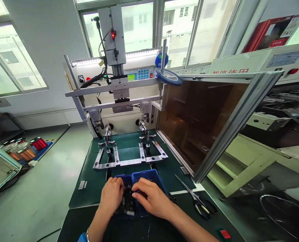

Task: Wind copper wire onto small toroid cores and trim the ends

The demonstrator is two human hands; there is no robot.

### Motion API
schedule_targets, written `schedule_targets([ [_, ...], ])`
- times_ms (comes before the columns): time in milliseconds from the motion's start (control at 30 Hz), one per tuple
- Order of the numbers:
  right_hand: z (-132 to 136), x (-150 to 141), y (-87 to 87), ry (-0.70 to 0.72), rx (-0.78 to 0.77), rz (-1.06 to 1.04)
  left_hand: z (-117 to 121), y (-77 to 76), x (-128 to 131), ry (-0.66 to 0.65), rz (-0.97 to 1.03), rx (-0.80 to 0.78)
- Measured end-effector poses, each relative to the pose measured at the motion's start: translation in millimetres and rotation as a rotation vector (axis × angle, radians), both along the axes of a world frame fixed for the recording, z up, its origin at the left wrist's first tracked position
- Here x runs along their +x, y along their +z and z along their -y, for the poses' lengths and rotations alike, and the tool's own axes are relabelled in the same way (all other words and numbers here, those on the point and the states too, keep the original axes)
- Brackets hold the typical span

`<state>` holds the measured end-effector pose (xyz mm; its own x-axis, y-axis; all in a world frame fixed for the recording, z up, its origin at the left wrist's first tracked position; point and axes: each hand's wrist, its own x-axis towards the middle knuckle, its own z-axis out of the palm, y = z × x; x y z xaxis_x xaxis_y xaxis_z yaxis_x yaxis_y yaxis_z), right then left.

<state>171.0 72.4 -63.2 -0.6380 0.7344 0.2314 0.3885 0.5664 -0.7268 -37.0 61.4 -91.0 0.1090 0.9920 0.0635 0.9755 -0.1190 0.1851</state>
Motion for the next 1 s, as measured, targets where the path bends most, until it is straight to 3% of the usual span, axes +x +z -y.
schedule_targets([
  [100, -4.0, 0.7, -4.8, -0.024, 0.016, -0.013, 2.2, -9.2, -6.2, -0.001, 0.094, 0.039],
  [233, -9.7, 4.5, -6.3, -0.039, -0.048, 0.0, 4.9, -16.5, -16.7, -0.006, 0.382, 0.137],
  [400, -13.3, 6.8, -11.3, 0.03, 0.146, -0.121, 5.0, -15.7, -19.4, 0.006, 0.589, 0.304],
  [567, -23.2, 12.1, -16.6, -0.041, 0.218, -0.134, 4.6, -23.8, -19.7, 0.047, 0.841, 0.224],
  [667, -59.1, 18.9, -11.7, -0.225, 0.21, -0.146, 2.1, -25.3, -22.7, 0.101, 1.045, 0.166],
  [833, -170.0, 28.3, 24.3, -0.516, 0.269, -0.129, -4.8, -16.1, -24.2, 0.149, 1.433, 0.064],
  [933, -223.9, 34.5, 38.3, -0.646, 0.244, -0.065, -6.7, -12.8, -23.9, 0.147, 1.491, 0.091],
  [1000, -242.3, 38.9, 35.0, -0.657, 0.193, -0.003, -7.0, -13.2, -24.4, 0.141, 1.472, 0.132],
])
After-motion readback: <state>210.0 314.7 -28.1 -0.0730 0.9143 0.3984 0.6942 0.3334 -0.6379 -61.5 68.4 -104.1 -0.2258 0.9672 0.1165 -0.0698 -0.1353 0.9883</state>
